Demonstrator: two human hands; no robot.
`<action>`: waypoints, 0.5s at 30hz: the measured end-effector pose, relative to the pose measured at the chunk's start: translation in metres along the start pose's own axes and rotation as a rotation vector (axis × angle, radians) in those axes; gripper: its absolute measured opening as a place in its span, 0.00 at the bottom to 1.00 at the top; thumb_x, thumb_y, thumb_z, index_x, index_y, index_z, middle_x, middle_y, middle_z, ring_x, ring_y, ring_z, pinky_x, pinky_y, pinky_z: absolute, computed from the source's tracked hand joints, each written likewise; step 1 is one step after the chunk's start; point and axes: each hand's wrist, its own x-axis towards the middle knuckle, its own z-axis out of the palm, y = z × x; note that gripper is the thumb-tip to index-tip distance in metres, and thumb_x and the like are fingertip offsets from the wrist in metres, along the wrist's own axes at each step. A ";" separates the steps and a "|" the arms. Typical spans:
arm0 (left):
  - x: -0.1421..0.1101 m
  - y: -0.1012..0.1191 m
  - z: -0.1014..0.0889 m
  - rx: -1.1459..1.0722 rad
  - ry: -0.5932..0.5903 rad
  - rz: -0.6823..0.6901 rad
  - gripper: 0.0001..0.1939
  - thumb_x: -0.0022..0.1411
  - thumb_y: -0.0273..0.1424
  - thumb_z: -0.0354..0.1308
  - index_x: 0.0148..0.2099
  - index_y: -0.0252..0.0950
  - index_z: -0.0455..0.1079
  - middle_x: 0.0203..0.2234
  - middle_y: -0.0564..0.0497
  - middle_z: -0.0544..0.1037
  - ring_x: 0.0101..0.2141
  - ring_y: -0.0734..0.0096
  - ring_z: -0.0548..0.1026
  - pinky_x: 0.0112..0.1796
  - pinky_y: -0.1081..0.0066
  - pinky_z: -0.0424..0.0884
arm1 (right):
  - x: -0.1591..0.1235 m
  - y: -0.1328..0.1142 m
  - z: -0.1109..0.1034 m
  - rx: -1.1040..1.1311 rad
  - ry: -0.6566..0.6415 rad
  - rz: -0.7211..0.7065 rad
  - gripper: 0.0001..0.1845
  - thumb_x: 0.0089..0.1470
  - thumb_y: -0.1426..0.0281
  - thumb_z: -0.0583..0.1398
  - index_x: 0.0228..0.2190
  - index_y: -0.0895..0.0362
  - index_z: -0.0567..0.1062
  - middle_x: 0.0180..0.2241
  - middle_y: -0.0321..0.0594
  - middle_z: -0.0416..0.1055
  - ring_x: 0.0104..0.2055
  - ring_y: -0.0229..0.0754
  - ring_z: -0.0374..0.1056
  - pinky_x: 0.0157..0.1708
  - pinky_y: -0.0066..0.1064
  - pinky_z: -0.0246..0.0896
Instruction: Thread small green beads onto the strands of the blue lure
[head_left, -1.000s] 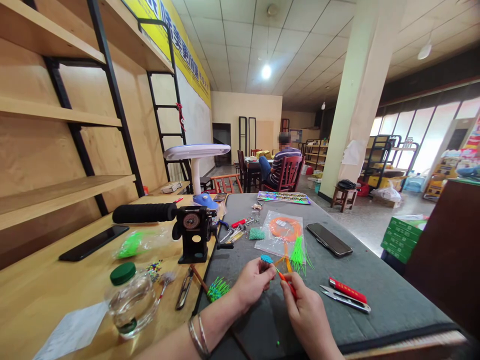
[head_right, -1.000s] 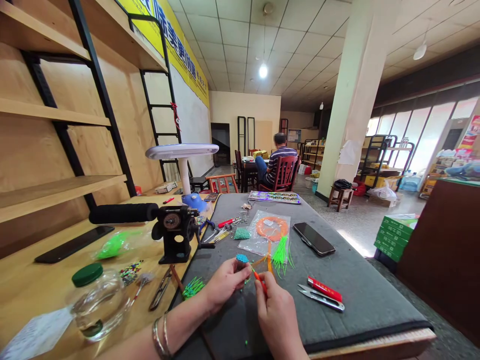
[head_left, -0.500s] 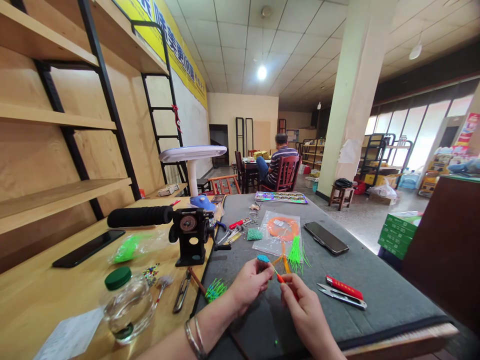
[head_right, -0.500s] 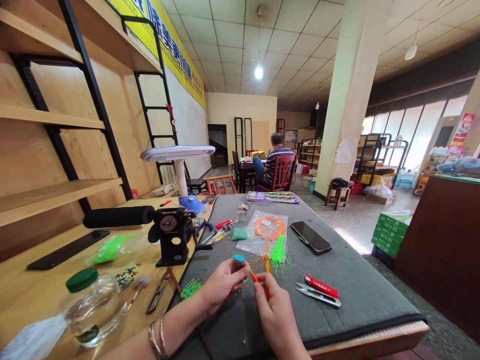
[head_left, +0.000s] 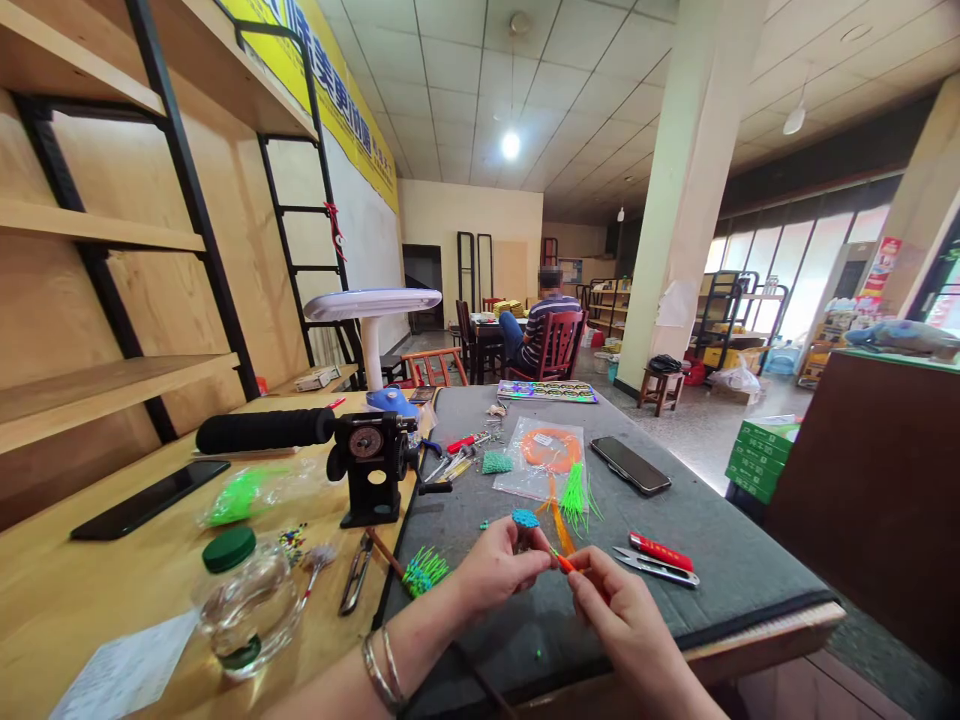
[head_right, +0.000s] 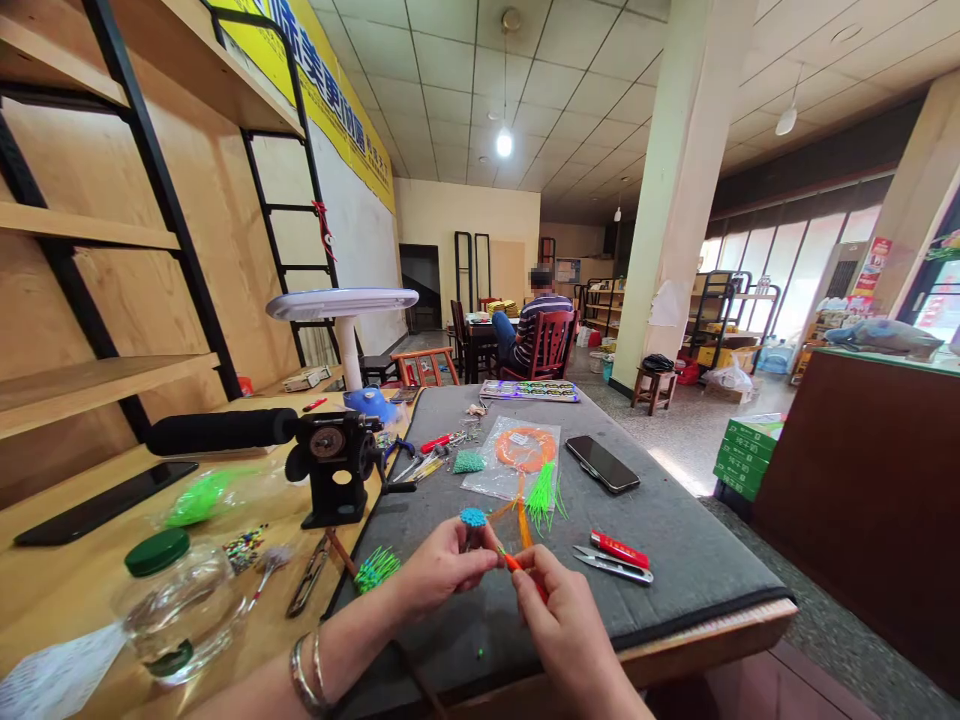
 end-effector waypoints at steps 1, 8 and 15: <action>0.000 0.000 0.000 0.017 -0.023 0.013 0.13 0.43 0.32 0.65 0.31 0.33 0.66 0.16 0.61 0.64 0.15 0.84 0.56 0.18 0.76 0.49 | -0.002 -0.001 -0.003 -0.069 -0.019 -0.013 0.16 0.57 0.58 0.51 0.30 0.57 0.70 0.19 0.30 0.60 0.22 0.35 0.57 0.23 0.25 0.50; -0.007 0.004 0.001 0.271 -0.125 0.117 0.07 0.52 0.28 0.59 0.34 0.31 0.74 0.21 0.53 0.70 0.23 0.77 0.63 0.26 0.74 0.58 | -0.006 -0.012 -0.019 -0.359 -0.087 -0.062 0.12 0.59 0.63 0.51 0.31 0.55 0.70 0.17 0.29 0.60 0.21 0.35 0.54 0.22 0.26 0.44; -0.012 0.009 0.000 0.483 -0.153 0.250 0.06 0.54 0.26 0.57 0.34 0.31 0.74 0.25 0.50 0.74 0.27 0.73 0.67 0.30 0.74 0.63 | -0.007 -0.021 -0.024 -0.379 -0.147 -0.054 0.12 0.59 0.64 0.51 0.29 0.55 0.70 0.19 0.29 0.60 0.22 0.36 0.55 0.24 0.26 0.44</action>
